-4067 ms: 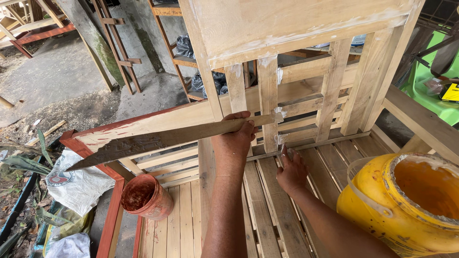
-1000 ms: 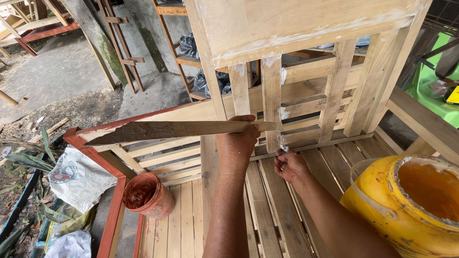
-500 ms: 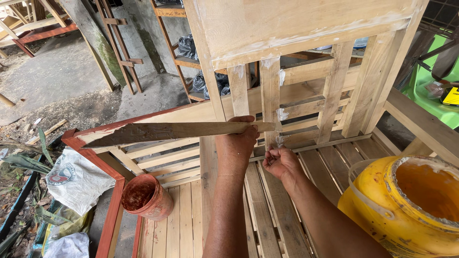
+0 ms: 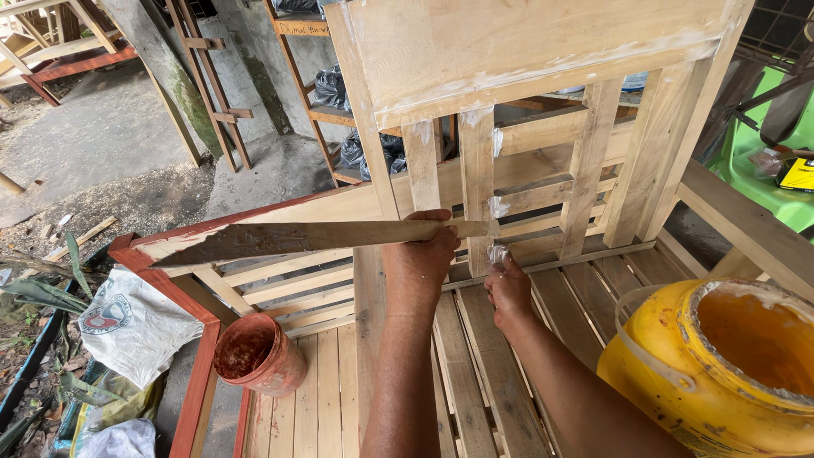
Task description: The person uses a wooden stick to scoop a white paste from a yellow bucket and applies it into the joints and gaps of a wooden chair frame. The person repeatedly scoops and spreads the paste along the top rail and vertical slats of the chair back.
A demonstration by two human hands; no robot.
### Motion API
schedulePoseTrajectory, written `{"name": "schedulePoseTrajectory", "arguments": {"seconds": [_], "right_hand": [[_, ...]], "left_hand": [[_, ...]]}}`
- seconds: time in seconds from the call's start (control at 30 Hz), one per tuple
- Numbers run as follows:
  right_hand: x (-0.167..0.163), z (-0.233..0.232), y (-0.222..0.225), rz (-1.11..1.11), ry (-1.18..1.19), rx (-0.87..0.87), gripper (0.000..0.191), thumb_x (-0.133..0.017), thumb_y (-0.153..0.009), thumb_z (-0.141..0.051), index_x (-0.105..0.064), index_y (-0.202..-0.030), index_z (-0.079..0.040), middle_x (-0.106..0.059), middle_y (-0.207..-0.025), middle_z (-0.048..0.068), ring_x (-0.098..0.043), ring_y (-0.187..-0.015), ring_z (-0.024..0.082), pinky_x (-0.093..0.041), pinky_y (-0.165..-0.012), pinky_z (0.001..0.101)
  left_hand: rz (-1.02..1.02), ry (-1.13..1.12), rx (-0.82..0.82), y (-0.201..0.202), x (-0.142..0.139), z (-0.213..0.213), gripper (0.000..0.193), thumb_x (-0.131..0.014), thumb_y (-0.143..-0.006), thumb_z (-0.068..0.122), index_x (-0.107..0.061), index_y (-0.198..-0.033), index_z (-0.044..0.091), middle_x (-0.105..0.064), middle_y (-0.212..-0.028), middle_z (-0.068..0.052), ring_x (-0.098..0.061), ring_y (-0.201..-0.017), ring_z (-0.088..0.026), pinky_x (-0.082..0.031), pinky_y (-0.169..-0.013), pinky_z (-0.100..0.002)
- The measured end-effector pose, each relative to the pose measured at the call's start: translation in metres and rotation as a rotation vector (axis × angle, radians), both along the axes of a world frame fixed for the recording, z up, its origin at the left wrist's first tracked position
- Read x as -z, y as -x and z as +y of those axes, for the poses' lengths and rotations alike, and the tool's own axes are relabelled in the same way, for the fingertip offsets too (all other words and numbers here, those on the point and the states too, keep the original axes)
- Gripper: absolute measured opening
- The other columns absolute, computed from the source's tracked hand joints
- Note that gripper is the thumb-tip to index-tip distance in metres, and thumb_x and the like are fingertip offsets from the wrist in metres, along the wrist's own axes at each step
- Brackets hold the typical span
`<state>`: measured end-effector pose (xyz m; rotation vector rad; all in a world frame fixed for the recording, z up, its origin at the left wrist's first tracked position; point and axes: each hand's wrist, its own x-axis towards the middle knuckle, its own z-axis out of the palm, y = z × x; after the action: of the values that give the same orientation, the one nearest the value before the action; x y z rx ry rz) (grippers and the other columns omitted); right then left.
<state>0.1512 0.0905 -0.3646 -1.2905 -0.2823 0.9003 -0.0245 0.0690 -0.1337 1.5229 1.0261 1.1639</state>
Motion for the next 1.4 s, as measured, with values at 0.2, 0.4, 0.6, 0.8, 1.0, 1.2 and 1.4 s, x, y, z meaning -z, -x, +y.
{"name": "schedulePoseTrajectory", "arguments": {"seconds": [0.2, 0.4, 0.6, 0.8, 1.0, 1.2, 1.4], "right_hand": [[-0.009, 0.003, -0.003, -0.22, -0.093, 0.071, 0.049, -0.055, -0.084, 0.007, -0.065, -0.132, 0.0, -0.063, -0.097, -0.002, -0.058, -0.087, 0.011, -0.045, -0.078, 0.0247], [-0.016, 0.002, 0.002, -0.149, -0.112, -0.021, 0.054, -0.058, -0.087, 0.008, -0.069, -0.14, -0.001, -0.058, -0.096, -0.001, -0.05, -0.078, 0.008, -0.041, -0.066, 0.025], [-0.043, 0.008, -0.007, -0.063, -0.259, 0.037, 0.06, -0.059, -0.08, 0.012, -0.065, -0.136, -0.006, -0.063, -0.099, 0.0, -0.055, -0.076, 0.01, -0.045, -0.063, 0.0265], [-0.052, -0.006, -0.025, -0.117, -0.237, 0.136, 0.061, -0.057, -0.08, 0.013, -0.071, -0.132, -0.014, -0.066, -0.113, -0.003, -0.058, -0.079, 0.013, -0.043, -0.064, 0.0282], [-0.062, -0.025, -0.046, -0.732, -0.544, 0.194, 0.047, -0.055, -0.092, 0.016, -0.073, -0.128, -0.008, -0.057, -0.124, 0.003, -0.054, -0.101, 0.01, -0.045, -0.087, 0.0218], [-0.104, -0.069, -0.044, -1.012, -0.137, 0.1, 0.059, -0.05, -0.083, 0.014, -0.072, -0.131, -0.012, -0.057, -0.127, 0.008, -0.06, -0.096, 0.023, -0.052, -0.086, 0.0301], [-0.166, -0.113, -0.042, -1.477, 0.232, 0.137, 0.064, -0.061, -0.076, 0.002, -0.07, -0.135, -0.023, -0.055, -0.139, 0.01, -0.054, -0.126, 0.032, -0.045, -0.106, 0.0414]], "left_hand": [[-0.046, 0.013, 0.015, 0.001, 0.0, 0.001, 0.018, -0.071, -0.087, 0.002, -0.075, -0.105, 0.002, -0.079, -0.084, -0.012, -0.078, -0.074, -0.015, -0.061, -0.06, -0.025], [-0.043, -0.007, 0.005, 0.0, 0.002, 0.002, 0.019, -0.072, -0.086, 0.001, -0.076, -0.105, 0.001, -0.079, -0.084, -0.012, -0.078, -0.074, -0.015, -0.06, -0.059, -0.024], [-0.111, -0.002, 0.012, 0.0, 0.005, 0.004, 0.019, -0.072, -0.086, 0.0, -0.076, -0.105, 0.0, -0.078, -0.082, -0.011, -0.076, -0.072, -0.014, -0.06, -0.059, -0.024], [-0.248, 0.067, 0.056, -0.007, 0.01, 0.012, 0.02, -0.071, -0.088, 0.001, -0.074, -0.107, 0.0, -0.075, -0.083, -0.01, -0.07, -0.07, -0.013, -0.059, -0.06, -0.025], [-0.373, 0.089, 0.103, -0.017, 0.009, 0.007, 0.018, -0.071, -0.09, -0.002, -0.071, -0.107, -0.005, -0.072, -0.082, -0.011, -0.07, -0.07, -0.016, -0.059, -0.061, -0.026], [-0.368, 0.1, 0.172, -0.03, -0.005, -0.01, 0.018, -0.067, -0.089, -0.007, -0.071, -0.106, -0.003, -0.073, -0.085, -0.009, -0.071, -0.073, -0.014, -0.059, -0.063, -0.025], [-0.417, -0.029, 0.232, -0.041, -0.021, -0.03, 0.018, -0.065, -0.09, -0.008, -0.071, -0.107, -0.004, -0.071, -0.083, -0.01, -0.069, -0.071, -0.015, -0.057, -0.061, -0.026]]}}
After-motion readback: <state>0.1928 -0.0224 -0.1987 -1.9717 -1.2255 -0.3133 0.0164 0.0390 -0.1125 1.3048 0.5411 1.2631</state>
